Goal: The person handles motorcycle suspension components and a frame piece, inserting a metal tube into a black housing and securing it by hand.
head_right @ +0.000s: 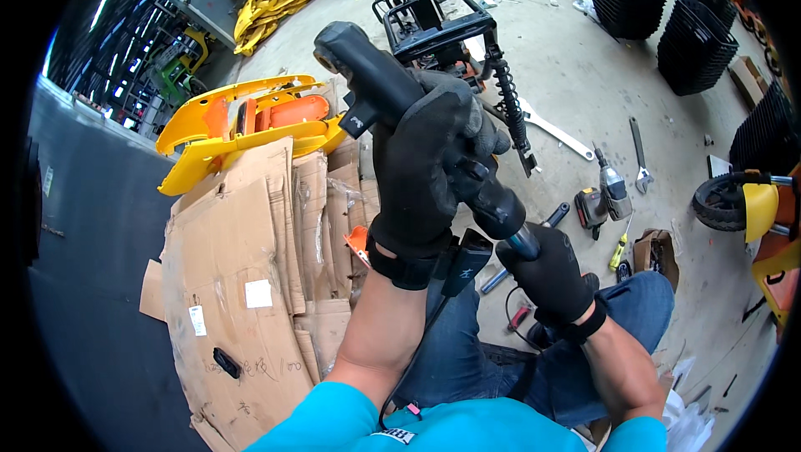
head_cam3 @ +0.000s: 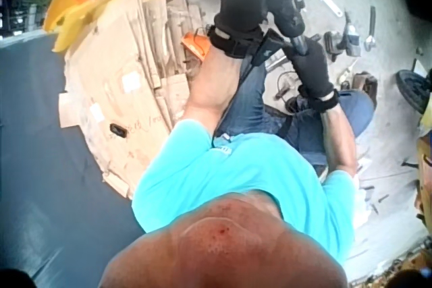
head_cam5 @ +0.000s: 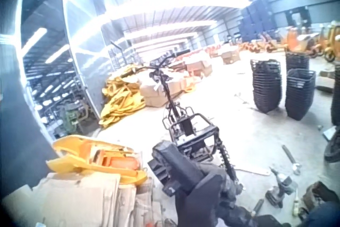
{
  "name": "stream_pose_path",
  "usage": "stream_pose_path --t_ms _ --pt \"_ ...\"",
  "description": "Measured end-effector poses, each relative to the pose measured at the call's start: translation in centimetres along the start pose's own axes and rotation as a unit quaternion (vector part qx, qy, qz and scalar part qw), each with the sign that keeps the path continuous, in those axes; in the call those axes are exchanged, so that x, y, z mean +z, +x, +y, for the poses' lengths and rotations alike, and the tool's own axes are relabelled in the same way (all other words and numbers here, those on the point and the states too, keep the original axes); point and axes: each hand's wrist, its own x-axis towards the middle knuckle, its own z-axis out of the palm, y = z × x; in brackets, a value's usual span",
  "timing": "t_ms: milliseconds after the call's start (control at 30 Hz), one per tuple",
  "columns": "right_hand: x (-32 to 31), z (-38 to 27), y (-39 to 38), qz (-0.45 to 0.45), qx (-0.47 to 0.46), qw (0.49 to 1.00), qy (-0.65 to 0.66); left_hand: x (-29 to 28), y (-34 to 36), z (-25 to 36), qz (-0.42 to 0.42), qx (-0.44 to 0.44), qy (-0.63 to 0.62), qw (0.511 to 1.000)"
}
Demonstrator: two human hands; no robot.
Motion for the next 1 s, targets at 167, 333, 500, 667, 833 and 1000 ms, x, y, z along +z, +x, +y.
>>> stream_pose_path --t_ms 167,333,500,667,833,1000 --pt "0.0 5.0 0.1 0.049 -0.053 0.995 -0.062 -1.7 -1.1 -1.4 -0.095 0.033 -0.007 0.995" --pt "-1.6 2.2 0.3 0.123 -0.044 0.987 -0.089 -2.7 -1.6 -1.2 -0.004 -0.031 0.114 0.993" --pt "-2.0 3.8 0.2 0.186 -0.109 0.965 -0.151 -2.8 -1.9 -0.7 -0.005 -0.089 0.056 0.994" --pt "-2.1 4.6 0.3 0.208 -0.14 0.947 -0.199 -3.8 -2.0 -0.8 -0.12 -0.071 0.04 0.989" --pt "-2.9 4.3 0.4 0.194 -0.128 0.954 -0.189 -4.7 -1.5 -0.8 -0.158 -0.109 0.023 0.981" --pt "-3.0 2.7 0.2 0.16 -0.099 0.968 -0.166 -5.3 -1.7 -0.9 -0.141 -0.075 -0.116 0.98"
